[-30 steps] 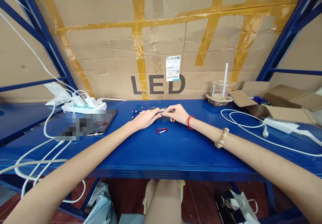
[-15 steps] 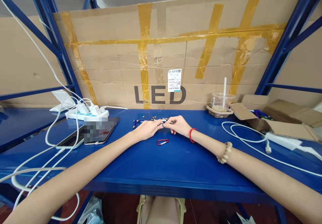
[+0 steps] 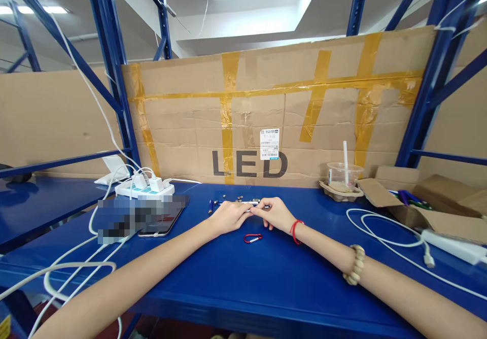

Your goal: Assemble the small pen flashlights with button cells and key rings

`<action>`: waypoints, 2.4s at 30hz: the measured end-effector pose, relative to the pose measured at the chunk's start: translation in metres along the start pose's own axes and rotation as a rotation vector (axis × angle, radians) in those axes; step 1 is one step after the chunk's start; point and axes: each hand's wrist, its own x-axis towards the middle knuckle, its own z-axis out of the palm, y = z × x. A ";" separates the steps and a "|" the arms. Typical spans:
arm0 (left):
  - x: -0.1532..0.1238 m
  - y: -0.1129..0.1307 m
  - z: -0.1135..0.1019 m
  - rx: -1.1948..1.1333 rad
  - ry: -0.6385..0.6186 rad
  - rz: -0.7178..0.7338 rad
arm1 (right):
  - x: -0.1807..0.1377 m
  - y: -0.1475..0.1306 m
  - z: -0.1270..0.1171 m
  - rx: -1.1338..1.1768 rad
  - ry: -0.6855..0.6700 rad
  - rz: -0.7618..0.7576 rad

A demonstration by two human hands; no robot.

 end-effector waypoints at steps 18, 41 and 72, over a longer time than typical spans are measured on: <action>0.002 -0.004 0.004 -0.019 0.016 -0.010 | 0.003 0.004 0.000 0.070 0.000 0.029; 0.003 -0.004 0.001 -0.198 -0.018 -0.145 | 0.005 0.010 -0.007 -0.188 0.087 -0.407; 0.000 0.001 -0.006 -0.402 -0.168 -0.102 | 0.003 0.009 -0.027 -0.838 0.037 -0.766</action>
